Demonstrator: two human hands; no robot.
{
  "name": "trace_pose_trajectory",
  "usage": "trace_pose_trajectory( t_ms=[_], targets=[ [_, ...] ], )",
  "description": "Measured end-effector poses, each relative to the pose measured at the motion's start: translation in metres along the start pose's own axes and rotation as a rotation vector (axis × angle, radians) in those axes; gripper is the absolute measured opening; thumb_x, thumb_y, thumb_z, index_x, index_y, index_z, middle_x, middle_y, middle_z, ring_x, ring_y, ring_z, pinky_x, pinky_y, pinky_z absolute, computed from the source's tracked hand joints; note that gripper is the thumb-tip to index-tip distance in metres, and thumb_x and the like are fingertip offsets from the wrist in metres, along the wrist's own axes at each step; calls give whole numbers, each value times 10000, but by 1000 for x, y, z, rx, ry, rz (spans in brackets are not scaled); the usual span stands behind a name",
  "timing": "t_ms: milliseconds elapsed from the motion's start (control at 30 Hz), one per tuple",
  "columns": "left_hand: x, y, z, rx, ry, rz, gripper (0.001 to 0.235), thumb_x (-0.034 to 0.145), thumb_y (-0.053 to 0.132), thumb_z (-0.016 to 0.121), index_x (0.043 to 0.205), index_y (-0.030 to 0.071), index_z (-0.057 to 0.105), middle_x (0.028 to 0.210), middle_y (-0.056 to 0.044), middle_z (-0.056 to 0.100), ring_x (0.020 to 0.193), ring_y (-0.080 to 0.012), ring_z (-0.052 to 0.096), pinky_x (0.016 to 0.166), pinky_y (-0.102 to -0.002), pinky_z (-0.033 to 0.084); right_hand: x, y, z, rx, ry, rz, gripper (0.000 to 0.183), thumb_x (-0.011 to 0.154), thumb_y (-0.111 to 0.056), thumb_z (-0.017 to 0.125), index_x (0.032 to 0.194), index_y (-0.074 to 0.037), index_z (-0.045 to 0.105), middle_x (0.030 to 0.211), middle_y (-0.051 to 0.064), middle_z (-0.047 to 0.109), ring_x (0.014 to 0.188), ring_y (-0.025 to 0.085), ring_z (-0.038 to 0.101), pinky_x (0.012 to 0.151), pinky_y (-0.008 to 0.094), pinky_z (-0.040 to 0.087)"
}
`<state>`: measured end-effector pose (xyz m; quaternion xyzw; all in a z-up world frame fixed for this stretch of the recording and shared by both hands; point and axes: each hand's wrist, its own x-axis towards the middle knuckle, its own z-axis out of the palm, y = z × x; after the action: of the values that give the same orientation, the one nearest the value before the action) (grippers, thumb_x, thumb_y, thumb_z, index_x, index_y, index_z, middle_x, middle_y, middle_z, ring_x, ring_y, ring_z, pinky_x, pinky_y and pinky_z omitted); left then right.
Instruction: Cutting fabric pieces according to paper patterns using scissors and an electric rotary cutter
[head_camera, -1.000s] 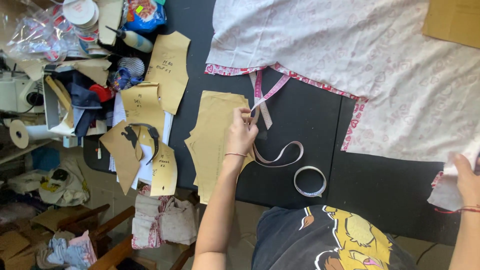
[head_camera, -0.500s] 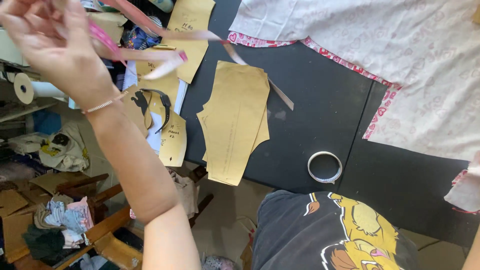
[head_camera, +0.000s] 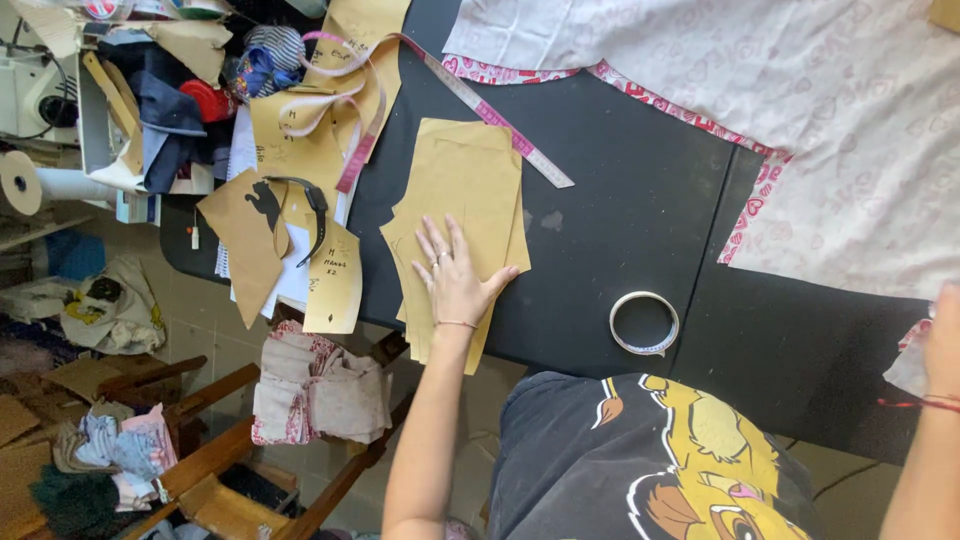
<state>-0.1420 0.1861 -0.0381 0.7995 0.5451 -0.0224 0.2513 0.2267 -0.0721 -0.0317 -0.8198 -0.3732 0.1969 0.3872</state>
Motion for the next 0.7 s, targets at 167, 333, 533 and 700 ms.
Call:
trace_pose_trajectory(
  t_ms=[167,333,533,700],
  targets=[
    [-26,-16,33,124,289,49,707,785,325,545,1361,65,227,1362,-227,250,1190,-447,307,869,-595,344,0,-95,80,-6,-5,-88,387,785,52,680,1137,75,522,1193,225,437,1079,403,460,798,394,446],
    [-33,7,-32,-146,491,-127,516,887,145,329,1374,235,183,913,-214,580,708,-392,606,584,-471,481,14,-160,165,624,-465,367,346,792,-68,571,1127,-14,502,1045,157,560,954,236,567,785,341,474],
    [-38,-36,-5,-69,407,-73,360,868,166,420,1209,273,465,1106,-180,540,862,-366,592,678,-434,511,12,-187,247,888,-720,721,394,823,-52,442,1213,-17,409,1148,171,530,1038,254,549,811,382,478],
    [-45,-38,11,-49,356,-86,621,667,429,684,1209,241,446,1181,-183,493,969,-346,563,739,-434,497,7,-181,297,848,-618,757,424,776,-53,528,1189,-57,429,1085,98,578,928,172,609,736,298,518]
  ],
)
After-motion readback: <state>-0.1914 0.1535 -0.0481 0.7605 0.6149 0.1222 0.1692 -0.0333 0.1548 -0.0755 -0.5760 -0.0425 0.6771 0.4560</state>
